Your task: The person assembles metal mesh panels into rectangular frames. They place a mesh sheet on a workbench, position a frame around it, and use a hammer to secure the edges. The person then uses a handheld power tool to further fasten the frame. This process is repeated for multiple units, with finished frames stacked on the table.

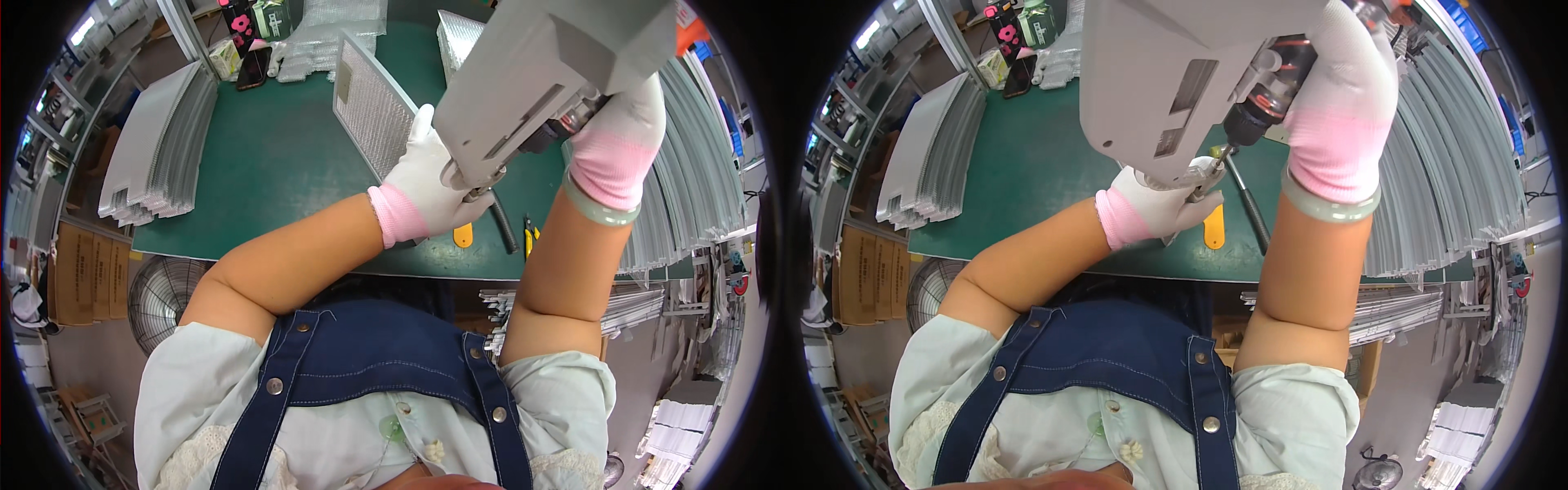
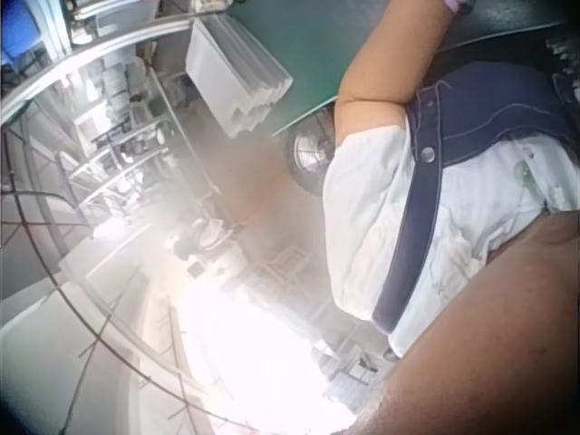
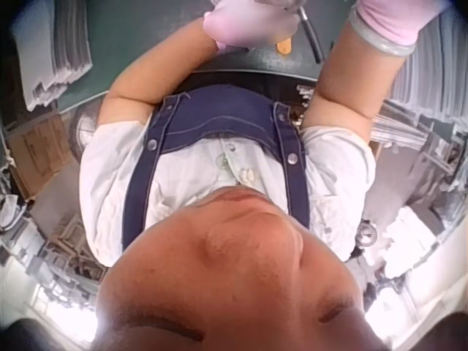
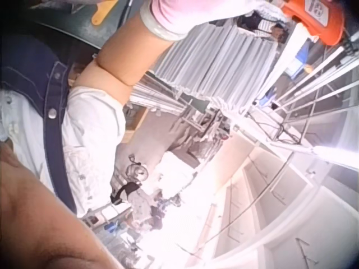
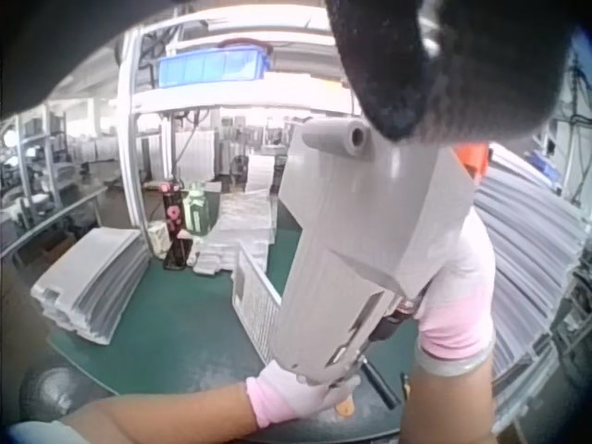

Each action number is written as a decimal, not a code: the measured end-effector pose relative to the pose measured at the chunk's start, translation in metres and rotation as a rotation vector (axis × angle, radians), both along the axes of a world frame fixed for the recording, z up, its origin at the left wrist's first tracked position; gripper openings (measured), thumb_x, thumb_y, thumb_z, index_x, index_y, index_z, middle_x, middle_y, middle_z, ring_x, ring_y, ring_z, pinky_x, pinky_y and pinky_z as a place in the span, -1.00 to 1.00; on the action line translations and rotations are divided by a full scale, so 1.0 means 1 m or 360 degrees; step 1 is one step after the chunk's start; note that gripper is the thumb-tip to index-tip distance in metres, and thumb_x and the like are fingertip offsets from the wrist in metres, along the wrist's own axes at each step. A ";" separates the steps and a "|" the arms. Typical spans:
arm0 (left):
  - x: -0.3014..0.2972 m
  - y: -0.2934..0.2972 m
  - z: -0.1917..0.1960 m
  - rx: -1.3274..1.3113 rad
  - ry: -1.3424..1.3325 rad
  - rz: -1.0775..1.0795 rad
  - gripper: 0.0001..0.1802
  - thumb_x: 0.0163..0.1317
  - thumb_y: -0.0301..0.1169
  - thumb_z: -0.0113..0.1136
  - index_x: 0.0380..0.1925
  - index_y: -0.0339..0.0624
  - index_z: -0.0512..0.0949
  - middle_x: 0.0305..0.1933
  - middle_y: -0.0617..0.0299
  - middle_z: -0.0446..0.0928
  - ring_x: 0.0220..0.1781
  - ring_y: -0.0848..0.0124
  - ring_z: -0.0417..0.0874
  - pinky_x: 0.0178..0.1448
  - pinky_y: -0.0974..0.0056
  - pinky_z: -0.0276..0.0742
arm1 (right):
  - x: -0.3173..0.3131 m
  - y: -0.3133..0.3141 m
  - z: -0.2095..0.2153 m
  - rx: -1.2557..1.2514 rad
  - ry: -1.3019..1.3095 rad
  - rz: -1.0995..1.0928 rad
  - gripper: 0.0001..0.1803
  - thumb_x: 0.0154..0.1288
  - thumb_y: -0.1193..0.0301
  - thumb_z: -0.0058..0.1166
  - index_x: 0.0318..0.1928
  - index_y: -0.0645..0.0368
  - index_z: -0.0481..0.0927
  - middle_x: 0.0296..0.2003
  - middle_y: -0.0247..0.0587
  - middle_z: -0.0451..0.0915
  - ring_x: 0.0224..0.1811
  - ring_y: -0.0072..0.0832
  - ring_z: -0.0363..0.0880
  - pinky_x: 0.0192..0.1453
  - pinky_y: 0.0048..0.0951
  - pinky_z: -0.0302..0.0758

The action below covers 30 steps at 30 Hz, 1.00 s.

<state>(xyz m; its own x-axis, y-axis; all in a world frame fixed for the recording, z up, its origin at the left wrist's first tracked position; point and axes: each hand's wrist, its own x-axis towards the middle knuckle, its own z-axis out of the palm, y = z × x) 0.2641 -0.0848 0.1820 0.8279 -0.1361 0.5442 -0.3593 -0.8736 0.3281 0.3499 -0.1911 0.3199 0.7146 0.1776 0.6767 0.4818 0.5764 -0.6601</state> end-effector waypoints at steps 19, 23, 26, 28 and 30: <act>0.003 0.143 -0.055 0.0417 0.1179 0.1176 -0.31 0.09 0.13 0.26 0.06 -0.18 0.58 0.01 -0.01 0.64 0.15 0.01 0.64 0.25 -0.01 0.49 | 0.027 -0.087 0.007 -0.0392 -0.0391 -0.0561 -0.68 0.52 0.50 -0.07 0.14 0.29 0.64 0.00 -0.19 0.67 -0.07 -0.54 0.64 -0.02 -0.57 0.61; -0.022 0.254 -0.099 0.0490 0.1732 0.1297 -0.05 0.15 0.35 0.14 0.31 -0.20 0.50 0.23 -0.09 0.59 0.27 0.06 0.63 0.27 0.08 0.54 | 0.042 -0.104 -0.001 -0.0768 -0.0578 -0.0925 -0.59 0.51 0.60 -0.16 0.24 0.16 0.59 0.04 -0.19 0.66 -0.08 -0.56 0.64 0.00 -0.56 0.61; -0.019 0.273 -0.073 0.0558 0.1479 0.1053 -0.16 0.17 0.22 0.27 0.19 -0.31 0.54 0.08 -0.13 0.65 0.12 0.07 0.67 0.22 0.08 0.55 | 0.039 -0.101 -0.009 -0.0689 -0.0376 -0.0922 -0.67 0.46 0.54 -0.05 0.17 0.18 0.59 -0.05 -0.19 0.67 -0.12 -0.54 0.66 -0.03 -0.54 0.61; -0.024 0.263 -0.024 0.0212 0.0927 0.0966 -0.37 0.25 0.02 0.33 0.03 -0.37 0.60 -0.05 -0.07 0.67 -0.03 0.15 0.69 0.11 0.14 0.58 | 0.037 -0.092 -0.010 -0.0560 -0.0200 -0.0844 -0.73 0.42 0.47 0.07 0.07 0.23 0.60 -0.14 -0.18 0.69 -0.16 -0.51 0.68 -0.05 -0.53 0.61; -0.018 0.224 0.042 -0.0015 0.0621 0.0940 -0.52 0.26 -0.15 0.37 -0.07 -0.38 0.60 -0.15 0.00 0.66 -0.09 0.21 0.68 0.03 0.20 0.58 | 0.039 -0.083 -0.004 -0.0429 -0.0058 -0.0791 -0.75 0.37 0.40 0.18 -0.02 0.28 0.61 -0.23 -0.17 0.71 -0.20 -0.49 0.71 -0.08 -0.52 0.62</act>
<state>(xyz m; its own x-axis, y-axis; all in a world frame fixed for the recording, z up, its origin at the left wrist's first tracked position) 0.2457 0.1396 0.2241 0.8965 0.3993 0.1919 0.3193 -0.8827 0.3448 0.3889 -0.2738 0.3164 0.7334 -0.0043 0.6798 0.6775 0.0881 -0.7303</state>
